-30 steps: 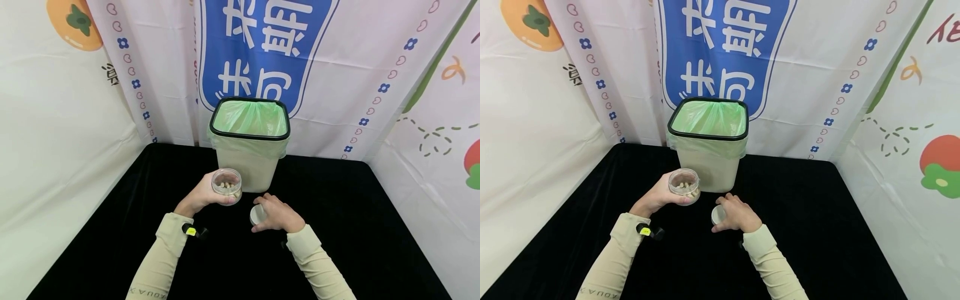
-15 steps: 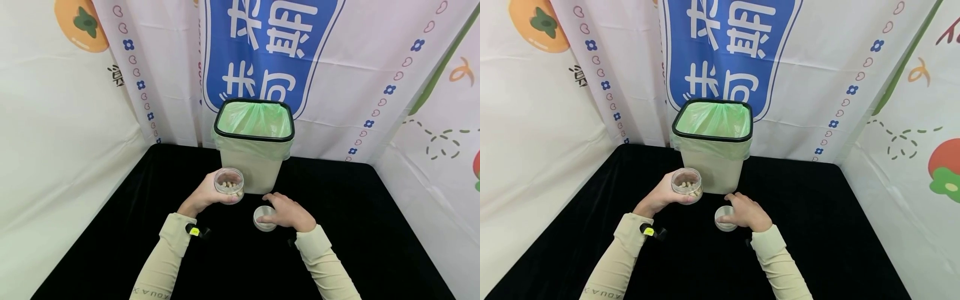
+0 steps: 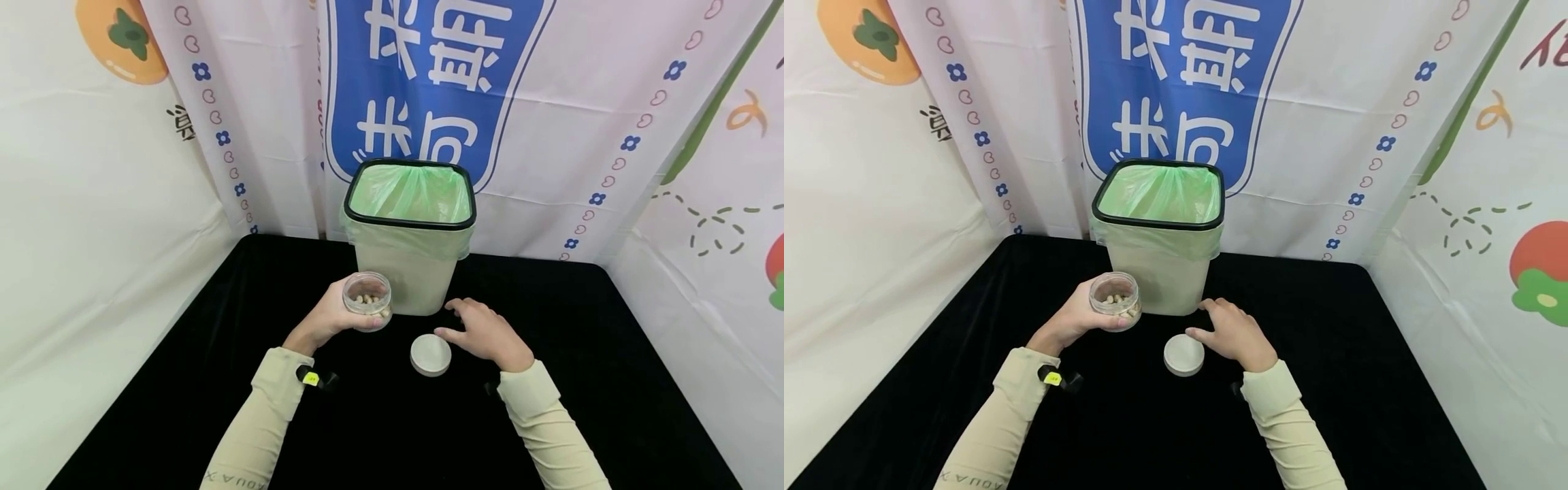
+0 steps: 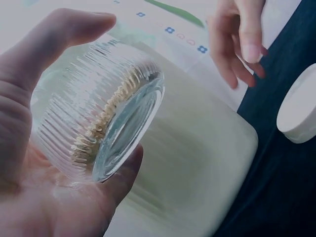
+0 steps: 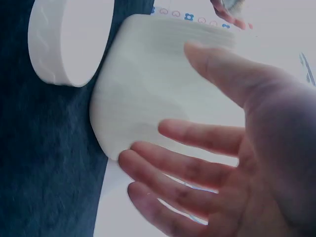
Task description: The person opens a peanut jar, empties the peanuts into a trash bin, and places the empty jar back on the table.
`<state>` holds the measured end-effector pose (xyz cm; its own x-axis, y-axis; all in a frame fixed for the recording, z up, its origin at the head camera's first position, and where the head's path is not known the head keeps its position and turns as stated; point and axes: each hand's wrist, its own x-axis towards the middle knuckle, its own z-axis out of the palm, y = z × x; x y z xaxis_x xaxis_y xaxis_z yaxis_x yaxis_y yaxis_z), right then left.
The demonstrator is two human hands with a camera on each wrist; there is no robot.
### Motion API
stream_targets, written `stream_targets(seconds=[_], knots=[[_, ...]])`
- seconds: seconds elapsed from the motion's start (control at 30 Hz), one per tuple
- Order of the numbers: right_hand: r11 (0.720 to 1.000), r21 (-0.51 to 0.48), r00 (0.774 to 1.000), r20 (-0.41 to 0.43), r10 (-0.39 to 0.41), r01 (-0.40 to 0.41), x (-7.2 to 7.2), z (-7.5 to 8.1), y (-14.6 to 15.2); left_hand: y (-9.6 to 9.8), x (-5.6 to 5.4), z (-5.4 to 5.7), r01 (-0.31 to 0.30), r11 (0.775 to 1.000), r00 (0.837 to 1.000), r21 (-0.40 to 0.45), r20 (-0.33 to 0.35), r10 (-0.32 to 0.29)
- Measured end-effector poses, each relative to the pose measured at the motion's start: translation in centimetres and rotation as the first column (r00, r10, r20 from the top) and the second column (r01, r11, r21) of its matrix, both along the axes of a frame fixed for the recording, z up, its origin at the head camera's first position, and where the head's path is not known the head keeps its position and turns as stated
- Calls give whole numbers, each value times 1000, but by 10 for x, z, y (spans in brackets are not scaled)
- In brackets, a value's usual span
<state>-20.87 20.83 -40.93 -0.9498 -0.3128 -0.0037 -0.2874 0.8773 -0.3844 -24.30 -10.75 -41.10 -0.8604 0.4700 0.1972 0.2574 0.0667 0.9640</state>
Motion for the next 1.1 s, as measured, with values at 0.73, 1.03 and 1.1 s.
stream_targets(seconds=[0.73, 1.03, 1.1], knots=[[961, -209, 935, -267, -233, 179, 8, 70, 21, -48, 15, 17, -122, 992, 992, -15, -26, 121], [927, -329, 905, -315, -286, 179, 0, 105, 20, -63, 9, 35, -147, 989, 988, -28, -50, 145], [926, -336, 903, -319, -286, 174, -3, 112, 20, -65, 7, 39, -157, 987, 986, -39, -53, 155]])
